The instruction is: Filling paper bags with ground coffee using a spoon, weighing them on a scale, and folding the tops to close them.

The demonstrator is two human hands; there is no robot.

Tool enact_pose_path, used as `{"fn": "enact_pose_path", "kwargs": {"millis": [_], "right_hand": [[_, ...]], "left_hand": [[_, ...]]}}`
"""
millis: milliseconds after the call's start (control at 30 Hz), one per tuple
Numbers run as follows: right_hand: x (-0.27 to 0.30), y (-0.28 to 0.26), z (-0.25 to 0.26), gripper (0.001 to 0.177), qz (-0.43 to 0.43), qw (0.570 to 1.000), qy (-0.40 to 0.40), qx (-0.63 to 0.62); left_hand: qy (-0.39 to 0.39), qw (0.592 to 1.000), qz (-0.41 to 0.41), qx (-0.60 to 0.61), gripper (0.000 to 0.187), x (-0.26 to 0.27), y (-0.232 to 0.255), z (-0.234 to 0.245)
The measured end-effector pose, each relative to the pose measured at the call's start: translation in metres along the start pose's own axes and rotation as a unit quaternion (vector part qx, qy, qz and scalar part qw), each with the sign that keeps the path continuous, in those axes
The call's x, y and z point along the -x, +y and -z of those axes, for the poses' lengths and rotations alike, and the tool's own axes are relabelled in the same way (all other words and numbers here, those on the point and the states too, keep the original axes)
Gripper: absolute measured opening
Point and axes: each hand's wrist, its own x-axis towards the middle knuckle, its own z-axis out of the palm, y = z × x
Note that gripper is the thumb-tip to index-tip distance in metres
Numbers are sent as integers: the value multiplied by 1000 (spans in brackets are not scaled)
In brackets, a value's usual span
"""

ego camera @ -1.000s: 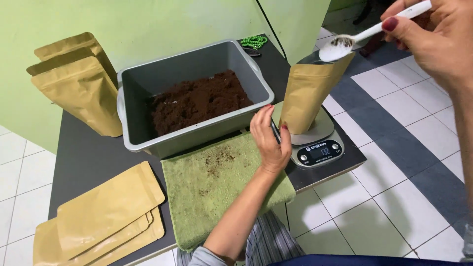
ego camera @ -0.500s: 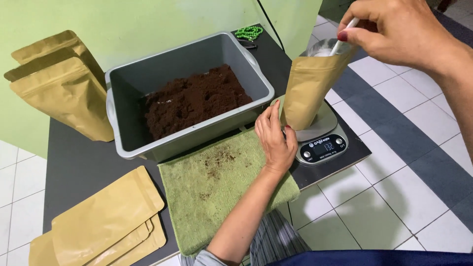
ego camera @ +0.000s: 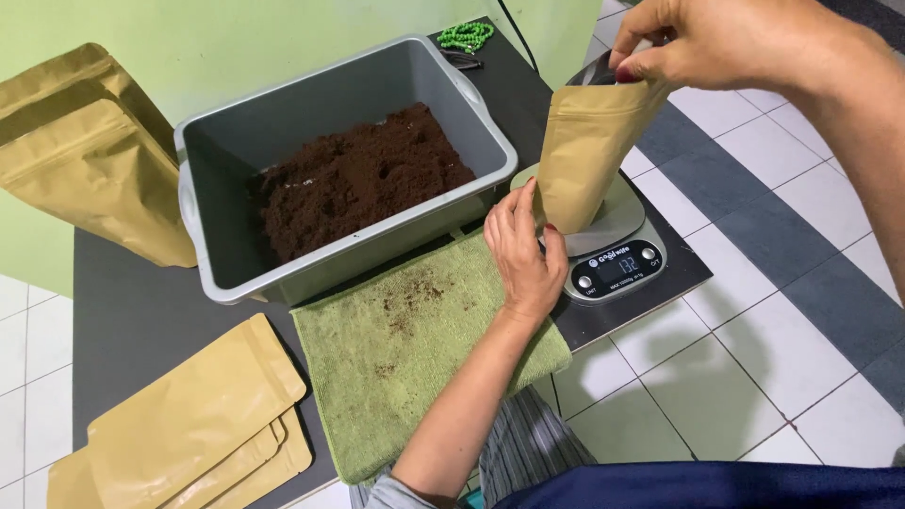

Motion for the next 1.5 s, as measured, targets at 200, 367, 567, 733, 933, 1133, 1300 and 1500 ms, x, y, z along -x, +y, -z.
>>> {"fn": "enact_pose_path", "kwargs": {"millis": [200, 367, 567, 733, 933, 1133, 1300, 1500], "right_hand": [[-7, 5, -4, 20, -6, 994, -35, -100], [-5, 4, -7, 21, -11, 991, -35, -127], [5, 1, -1, 16, 3, 985, -5, -173], [1, 40, -7, 22, -9, 973, 10, -230], [0, 83, -11, 20, 81, 966, 58, -239], [-2, 118, -20, 18, 37, 961, 79, -261], [-1, 144, -28, 17, 33, 966, 141, -216], [2, 174, -33, 27, 11, 956, 179, -232]], "left_hand": [[3, 1000, 1, 3, 56, -2, 4, 2], [3, 1000, 3, 4, 56, -2, 3, 2], [-1, 1000, 2, 2, 56, -2, 3, 2], [4, 1000, 3, 1, 54, -3, 5, 3], [-3, 1000, 6, 3, 56, 0, 2, 0], [1, 1000, 4, 4, 56, -2, 2, 1], [-8, 1000, 12, 3, 55, -1, 1, 0], [-6, 1000, 8, 4, 53, -2, 2, 1]]}}
